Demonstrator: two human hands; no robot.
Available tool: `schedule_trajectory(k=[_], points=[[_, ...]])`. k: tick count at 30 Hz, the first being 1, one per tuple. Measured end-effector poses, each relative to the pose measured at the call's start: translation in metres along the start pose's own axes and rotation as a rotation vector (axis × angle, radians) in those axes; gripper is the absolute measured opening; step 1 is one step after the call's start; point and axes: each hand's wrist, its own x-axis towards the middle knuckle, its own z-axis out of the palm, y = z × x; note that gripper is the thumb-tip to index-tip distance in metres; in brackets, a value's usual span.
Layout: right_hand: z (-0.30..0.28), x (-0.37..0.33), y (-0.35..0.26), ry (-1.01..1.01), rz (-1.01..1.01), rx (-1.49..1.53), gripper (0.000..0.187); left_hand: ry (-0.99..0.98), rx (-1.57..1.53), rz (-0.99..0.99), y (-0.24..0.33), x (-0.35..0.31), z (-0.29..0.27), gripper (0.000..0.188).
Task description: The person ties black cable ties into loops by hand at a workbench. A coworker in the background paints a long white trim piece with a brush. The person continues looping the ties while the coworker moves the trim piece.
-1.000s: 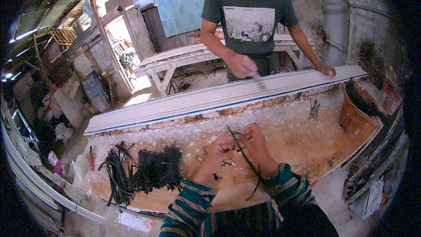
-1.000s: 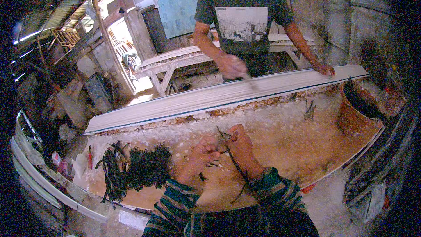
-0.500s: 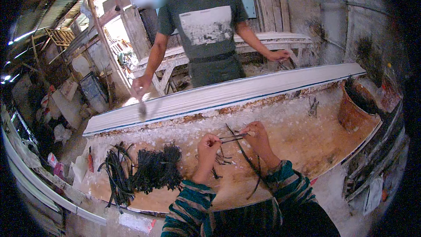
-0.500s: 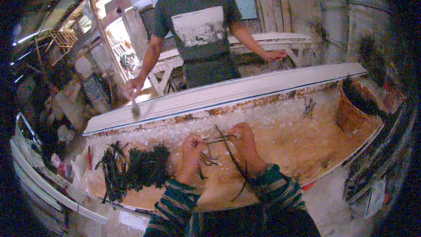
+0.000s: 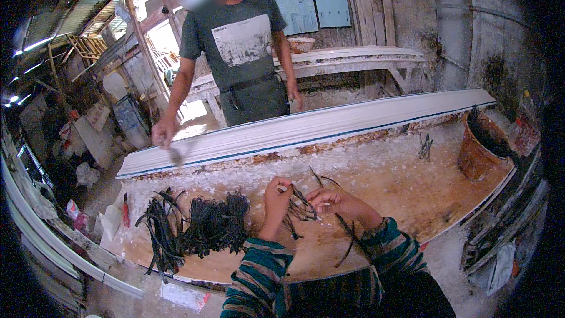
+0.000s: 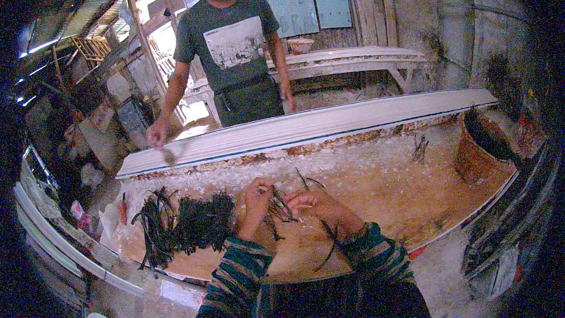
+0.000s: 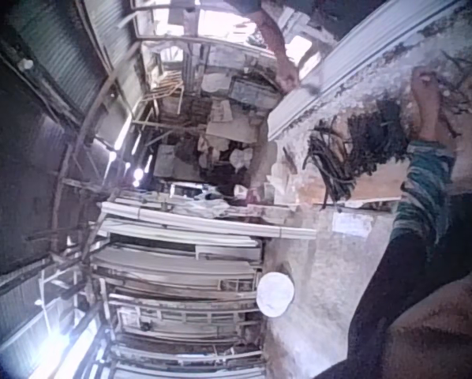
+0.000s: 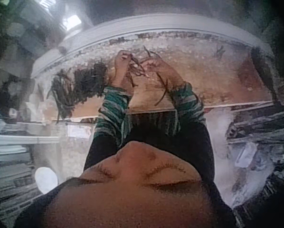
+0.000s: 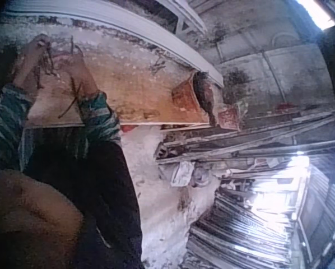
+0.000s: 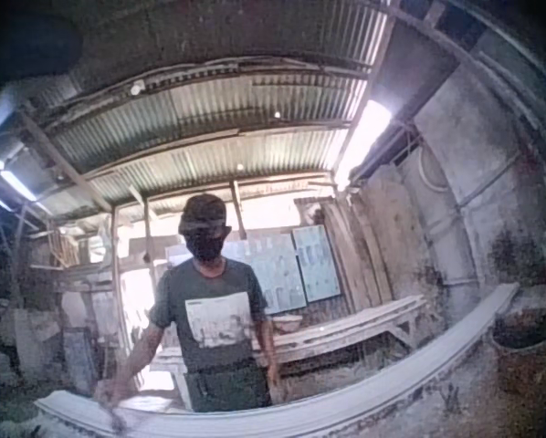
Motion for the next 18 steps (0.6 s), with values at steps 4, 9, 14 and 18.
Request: schedule_trajectory(k=[4,9,14,18], points=[[-0.007,-0.001,0.0,0.021,0.013,0.064,0.012,-0.058,-0.064,-0.087,0.004,-0.003,0.004,0.021],[-0.011,0.001,0.005,0.149,-0.007,0.216,0.008,-0.17,-0.164,-0.121,-0.001,-0.006,0.012,0.037],[-0.026,0.01,0.021,0.231,-0.081,0.116,0.014,-0.2,-0.196,-0.119,0.012,-0.01,0.015,0.041],[-0.037,0.016,0.044,0.441,-0.158,-0.112,0.006,-0.303,-0.386,-0.148,0.018,-0.01,0.015,0.048]])
